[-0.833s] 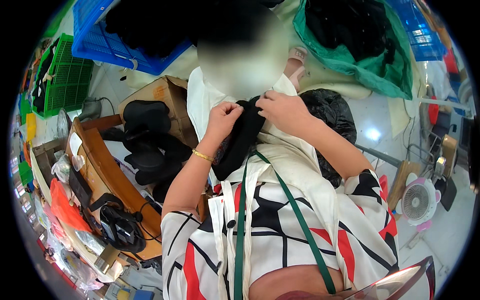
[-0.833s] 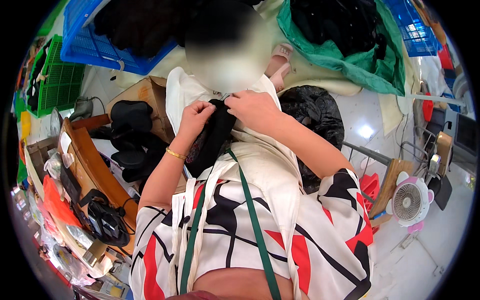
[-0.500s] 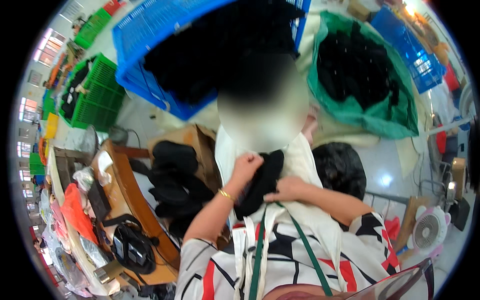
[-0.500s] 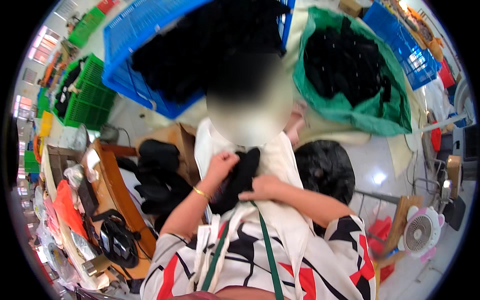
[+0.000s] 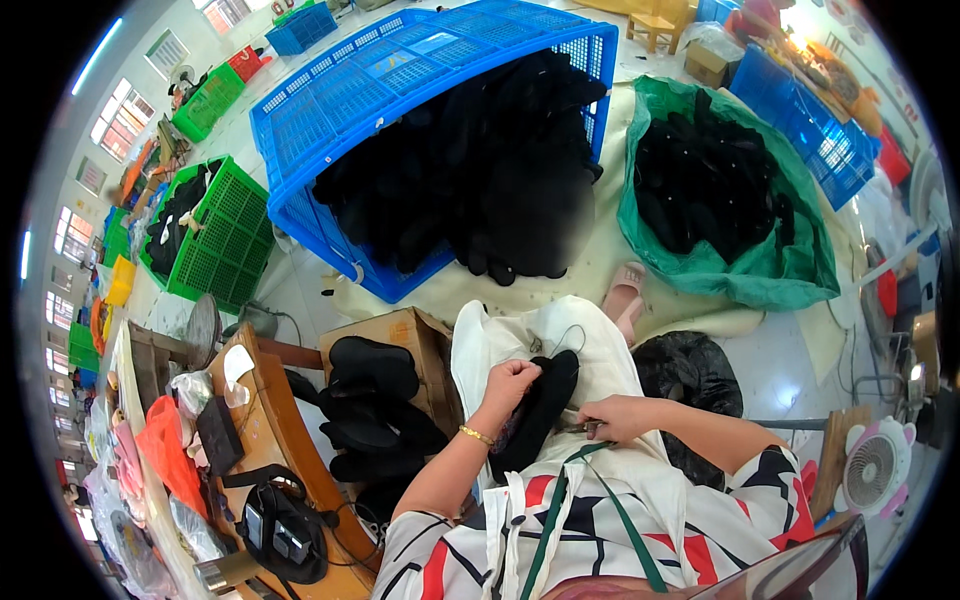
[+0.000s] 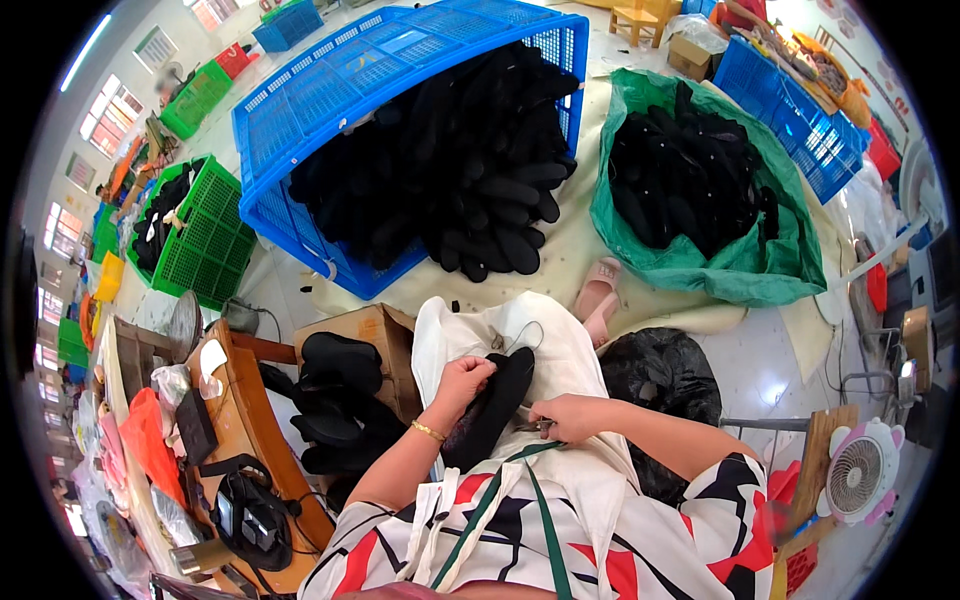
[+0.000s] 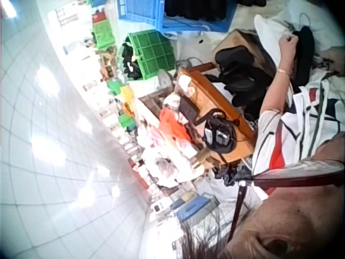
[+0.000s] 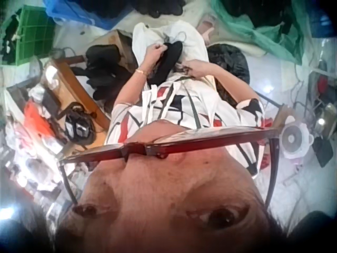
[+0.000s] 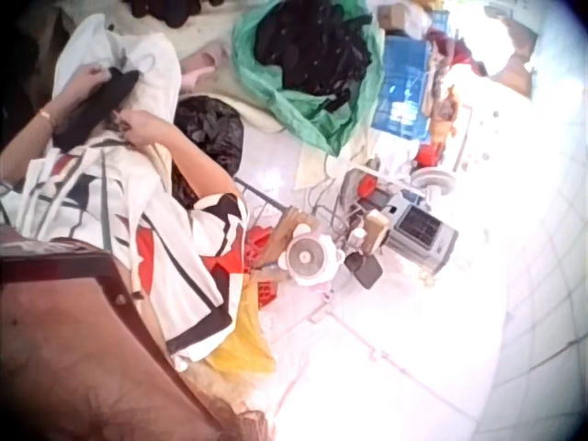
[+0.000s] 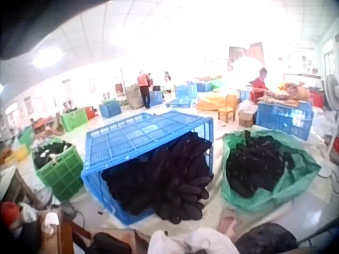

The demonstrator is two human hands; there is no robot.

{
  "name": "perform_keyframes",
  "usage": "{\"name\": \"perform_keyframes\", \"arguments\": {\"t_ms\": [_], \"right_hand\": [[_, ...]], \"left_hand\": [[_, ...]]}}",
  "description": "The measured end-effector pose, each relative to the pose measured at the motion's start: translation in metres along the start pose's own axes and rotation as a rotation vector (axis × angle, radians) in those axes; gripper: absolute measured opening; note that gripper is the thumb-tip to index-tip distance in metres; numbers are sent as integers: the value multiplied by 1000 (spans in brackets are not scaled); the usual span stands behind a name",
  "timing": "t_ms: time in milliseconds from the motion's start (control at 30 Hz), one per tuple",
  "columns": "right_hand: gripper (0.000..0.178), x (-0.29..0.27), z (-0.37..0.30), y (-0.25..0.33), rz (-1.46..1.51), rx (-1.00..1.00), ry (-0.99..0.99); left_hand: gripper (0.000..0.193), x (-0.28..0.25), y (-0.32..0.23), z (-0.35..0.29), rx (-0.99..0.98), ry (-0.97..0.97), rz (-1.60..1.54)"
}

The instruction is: The person sits on the floor in a workshop and sews black shoes by hand using a needle and thread. They pick up shoes from a blue crate, stitch the soles, and place the finished shoes into a black plastic bag.

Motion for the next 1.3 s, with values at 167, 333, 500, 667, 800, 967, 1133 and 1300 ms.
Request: {"name": "perform_keyframes", "arguments": {"t_ms": [167,333,500,667,800,967,1133,1300], "right_hand": [[40,-18,20,12,33,-67,-207],[37,-32,36,32,-184,-90,-471],[31,-33,54,22,-403,-6,-548],[27,-35,61,19,-562,27,-540],[23,-39,66,22,-609,20,-530],[20,-42,74,22,-625,39,-506],[20,-43,80,21,-626,55,-480],[22,-41,83,16,-649,8,-536]], "left_hand": [[12,1,0,-1,-12,-1,-26],[12,-3,0,1,-23,-50,77],[13,3,-5,2,-55,-58,-24],[9,1,-10,1,-79,-48,-123],[10,2,-10,1,-93,-63,-136],[9,0,-9,3,-111,-61,-158],[9,1,-10,3,-112,-67,-147],[8,3,-11,3,-118,-68,-143]]}}
Point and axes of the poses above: each hand's wrist, its own z-axis towards the middle knuckle, its own x-axis out of the palm, y = z × x, the point moved 1 cm from there along z, towards the middle knuckle, and after that the axes turned 3 degrees about -z, right-handed, at the moved point
